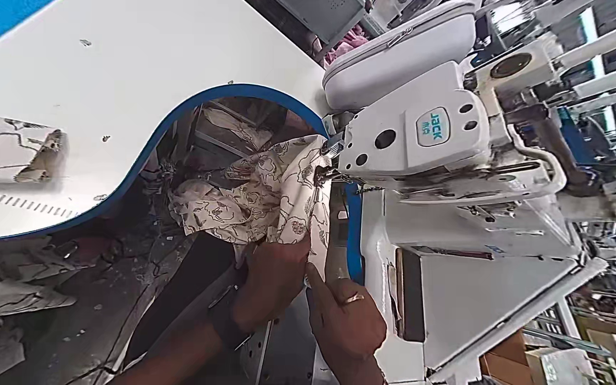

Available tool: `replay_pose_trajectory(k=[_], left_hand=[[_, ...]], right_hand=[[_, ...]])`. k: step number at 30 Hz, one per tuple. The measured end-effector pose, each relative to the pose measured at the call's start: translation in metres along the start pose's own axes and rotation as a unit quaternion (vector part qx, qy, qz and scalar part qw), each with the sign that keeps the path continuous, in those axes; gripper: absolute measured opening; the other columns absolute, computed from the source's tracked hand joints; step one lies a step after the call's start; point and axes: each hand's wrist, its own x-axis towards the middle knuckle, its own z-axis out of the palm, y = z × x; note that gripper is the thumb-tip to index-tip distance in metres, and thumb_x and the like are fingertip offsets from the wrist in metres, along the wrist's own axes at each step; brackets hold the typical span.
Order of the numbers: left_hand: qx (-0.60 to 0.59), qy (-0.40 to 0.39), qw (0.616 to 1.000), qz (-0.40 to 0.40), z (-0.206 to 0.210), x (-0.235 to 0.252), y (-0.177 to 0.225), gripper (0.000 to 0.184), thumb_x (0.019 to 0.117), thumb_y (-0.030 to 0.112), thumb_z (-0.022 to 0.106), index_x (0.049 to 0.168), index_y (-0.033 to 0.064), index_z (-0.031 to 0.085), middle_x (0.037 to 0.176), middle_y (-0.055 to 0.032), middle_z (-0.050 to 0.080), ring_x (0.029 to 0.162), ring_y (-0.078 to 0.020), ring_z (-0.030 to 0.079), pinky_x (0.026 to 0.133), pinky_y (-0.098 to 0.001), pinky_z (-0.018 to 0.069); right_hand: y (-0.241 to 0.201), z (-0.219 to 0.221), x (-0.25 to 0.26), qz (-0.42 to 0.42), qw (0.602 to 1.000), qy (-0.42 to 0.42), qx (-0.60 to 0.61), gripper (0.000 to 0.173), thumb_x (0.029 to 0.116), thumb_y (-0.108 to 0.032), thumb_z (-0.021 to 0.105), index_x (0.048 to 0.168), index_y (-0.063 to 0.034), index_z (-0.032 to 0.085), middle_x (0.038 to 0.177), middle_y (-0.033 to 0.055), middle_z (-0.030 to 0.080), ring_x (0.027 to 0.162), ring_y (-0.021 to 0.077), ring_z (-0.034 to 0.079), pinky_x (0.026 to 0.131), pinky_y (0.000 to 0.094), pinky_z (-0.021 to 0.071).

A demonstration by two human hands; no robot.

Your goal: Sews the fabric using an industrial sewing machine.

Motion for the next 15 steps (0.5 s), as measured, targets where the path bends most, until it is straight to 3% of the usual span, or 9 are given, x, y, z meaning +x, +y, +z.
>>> replay_pose_trajectory(k=[3,4,8,11,13,15], left_hand=[[-0.023,0.031,0.999,0.02,0.004,0.001,-0.004,0.02,0.0921,0.006,0.054,0.078,0.0021,0.068,0.061,-0.0087,0.057,0.056,-0.0232,0.06,0.053,-0.0396,0.0488],[-0.027,0.054,0.998,0.036,0.007,0.001,-0.006,0.02,0.0912,0.006,0.055,0.075,0.0025,0.067,0.062,-0.008,0.056,0.057,-0.0217,0.06,0.055,-0.0363,0.0487],[-0.026,0.143,0.984,0.106,0.022,0.01,-0.018,0.022,0.0878,0.005,0.059,0.066,0.0029,0.064,0.057,-0.0055,0.05,0.057,-0.0182,0.052,0.057,-0.0287,0.0426],[0.025,0.171,0.977,0.123,0.024,0.026,-0.021,0.024,0.0902,0.008,0.06,0.067,0.0036,0.064,0.057,-0.0053,0.05,0.057,-0.0188,0.052,0.056,-0.0294,0.0418],[0.073,0.184,0.972,0.126,0.026,0.038,-0.021,0.023,0.0911,0.009,0.061,0.069,0.004,0.067,0.06,-0.0066,0.054,0.059,-0.0217,0.056,0.056,-0.0322,0.0442],[0.107,0.184,0.97,0.114,0.027,0.05,-0.02,0.015,0.0876,0.008,0.065,0.076,0.0046,0.073,0.075,-0.0103,0.065,0.073,-0.0264,0.065,0.063,-0.0359,0.0521]], right_hand=[[0.007,0.014,0.005,0.026,0.998,0.021,0.047,0.007,0.0918,-0.016,0.068,0.09,-0.0135,0.075,0.091,0.0121,0.065,0.087,0.0171,0.062,0.079,0.0201,0.049],[0.009,0.02,0.006,0.028,0.997,0.033,0.063,0.007,0.093,-0.015,0.068,0.089,-0.0126,0.074,0.093,0.012,0.066,0.09,0.0162,0.063,0.082,0.0194,0.0501],[0.011,0.04,0.006,0.052,0.991,0.073,0.101,0.014,0.0952,-0.01,0.063,0.083,-0.0087,0.07,0.09,0.0093,0.075,0.087,0.0119,0.071,0.081,0.0182,0.0552],[0.014,0.047,0.01,0.065,0.99,0.069,0.102,0.019,0.0953,-0.008,0.06,0.079,-0.0054,0.07,0.096,0.0127,0.077,0.092,0.0172,0.073,0.085,0.0226,0.0557],[0.015,0.051,0.016,0.08,0.992,0.056,0.076,0.02,0.0942,-0.008,0.058,0.08,-0.0045,0.072,0.099,0.0141,0.078,0.093,0.0205,0.074,0.085,0.0247,0.0555],[0.015,0.053,0.022,0.1,0.993,0.036,0.057,0.022,0.0939,-0.007,0.056,0.084,-0.0027,0.075,0.103,0.0162,0.078,0.097,0.0246,0.075,0.087,0.0288,0.0561]])
